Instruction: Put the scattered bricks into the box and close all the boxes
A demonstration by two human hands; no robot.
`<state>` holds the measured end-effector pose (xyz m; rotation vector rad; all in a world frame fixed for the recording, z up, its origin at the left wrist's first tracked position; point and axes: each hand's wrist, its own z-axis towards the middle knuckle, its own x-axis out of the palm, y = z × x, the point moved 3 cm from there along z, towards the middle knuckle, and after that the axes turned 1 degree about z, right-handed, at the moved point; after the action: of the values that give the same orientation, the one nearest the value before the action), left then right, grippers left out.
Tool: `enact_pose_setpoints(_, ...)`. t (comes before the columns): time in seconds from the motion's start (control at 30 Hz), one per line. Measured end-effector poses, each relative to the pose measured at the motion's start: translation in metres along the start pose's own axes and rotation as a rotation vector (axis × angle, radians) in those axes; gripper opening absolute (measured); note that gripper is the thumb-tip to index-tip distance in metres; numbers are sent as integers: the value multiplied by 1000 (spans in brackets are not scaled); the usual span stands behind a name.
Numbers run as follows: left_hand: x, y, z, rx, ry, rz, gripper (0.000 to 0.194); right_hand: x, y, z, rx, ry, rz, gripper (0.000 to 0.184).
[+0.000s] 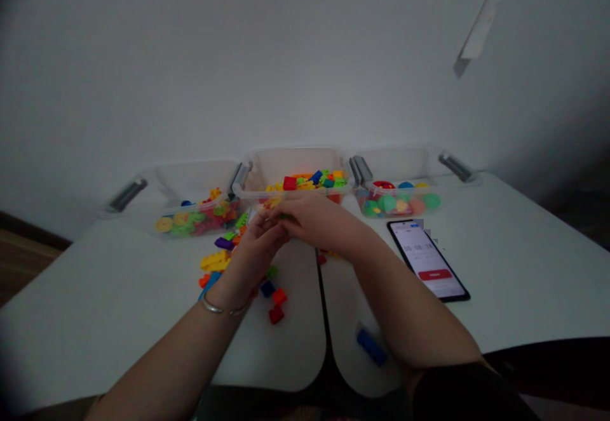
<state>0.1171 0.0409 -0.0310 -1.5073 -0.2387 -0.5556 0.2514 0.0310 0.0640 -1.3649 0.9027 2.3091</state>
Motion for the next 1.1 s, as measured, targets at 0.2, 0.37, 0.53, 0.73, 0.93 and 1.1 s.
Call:
enact_pose_setpoints(0.2, 0, -3, -1, -30, -30, -152, 44, -2, -1, -2, 48, -36, -6, 26)
enact_pose_setpoints(0.37, 3, -6, -2, -5, -33, -202, 43, -2, -5, -2, 88, -66, 76, 25)
enact_pose_setpoints(0.53, 4, -7, -2, -6, -35, -207, 38, 1, -7, -1, 133, -126, 162, 25)
enact_pose_setpoints(0.73, 0, -4, -1, -30, -73, -201, 36, -10, -13, -4, 137, -376, 156, 22)
enact_pose_setpoints(0.93, 0, -2, -2, -51, -59, -156, 36, -27, -31, -11, 162, -641, -141, 20)
enact_pose_setpoints(1.1, 1, -1, -2, -69, -37, -105, 34, -22, -46, -10, 215, -558, -179, 19)
